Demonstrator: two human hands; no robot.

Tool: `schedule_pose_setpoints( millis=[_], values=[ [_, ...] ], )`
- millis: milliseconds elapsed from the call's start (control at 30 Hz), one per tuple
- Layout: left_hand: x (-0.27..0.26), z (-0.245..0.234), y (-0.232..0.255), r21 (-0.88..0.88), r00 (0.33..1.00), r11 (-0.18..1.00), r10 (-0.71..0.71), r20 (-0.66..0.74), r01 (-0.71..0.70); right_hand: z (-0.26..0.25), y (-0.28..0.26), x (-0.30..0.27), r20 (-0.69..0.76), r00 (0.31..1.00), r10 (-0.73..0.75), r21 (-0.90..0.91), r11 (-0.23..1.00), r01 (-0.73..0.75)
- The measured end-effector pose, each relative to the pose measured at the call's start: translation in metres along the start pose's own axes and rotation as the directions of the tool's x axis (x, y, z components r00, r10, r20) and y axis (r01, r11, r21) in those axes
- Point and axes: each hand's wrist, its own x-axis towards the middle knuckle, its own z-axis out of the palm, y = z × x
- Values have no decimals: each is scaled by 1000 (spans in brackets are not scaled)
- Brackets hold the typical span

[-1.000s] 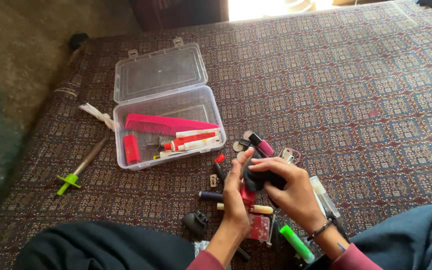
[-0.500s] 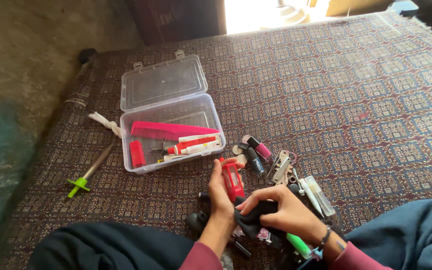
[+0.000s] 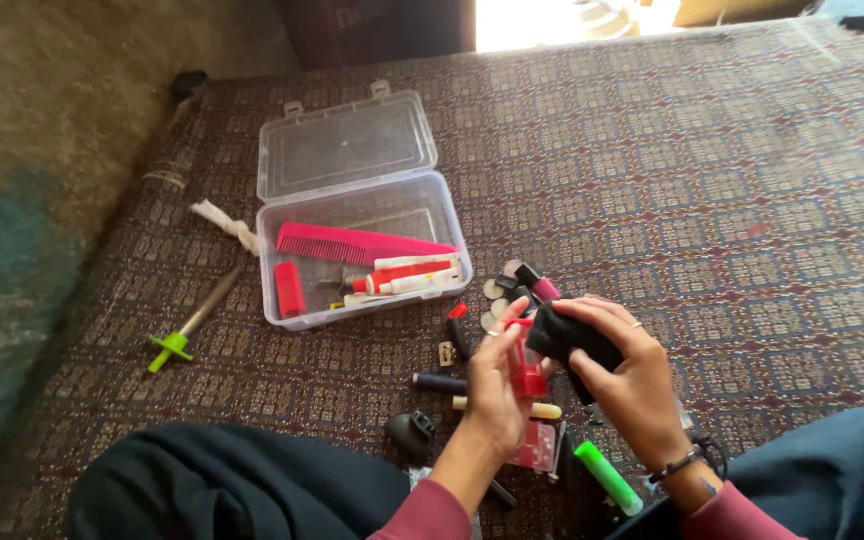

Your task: The person sits on a carpeted floor and wipes the exterior of several small cosmetic containers with a black cloth. They pick up each item, wipe it, and place it back down, repeating the process for multiple items.

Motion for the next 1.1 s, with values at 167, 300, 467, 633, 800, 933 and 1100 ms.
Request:
schedule_pose_setpoints(
  millis=[167, 300, 467, 633, 800, 933, 1100],
  values=[
    [10, -11, 0, -94, 996, 995, 27, -82, -35, 17, 7, -2, 99, 993, 72, -16, 997, -71],
    [18, -13, 12, -6, 984, 990, 143, -110, -144, 18, 4, -3, 203, 979, -21, 69, 998, 7],
    [15, -12, 14, 27, 990, 992, 123, -72, -121, 13, -1, -7, 284, 959, 18, -21, 1000, -13],
    [6, 2, 11, 73, 994, 996, 49, 102, -56, 4, 2, -7, 178, 984, 13, -126, 992, 10],
    [-14, 16, 3, 115, 981, 991, -92, 171, 73, -6, 2, -1, -42, 999, 3, -154, 988, -10],
    [-20, 19, -5, 59, 969, 994, -104, 222, 93, -11, -1, -3, -114, 993, -11, -216, 976, -14],
    [-15, 17, 6, 73, 992, 997, -13, 124, 4, -7, -15, -12, 51, 997, -58, -166, 984, 66]
  ],
)
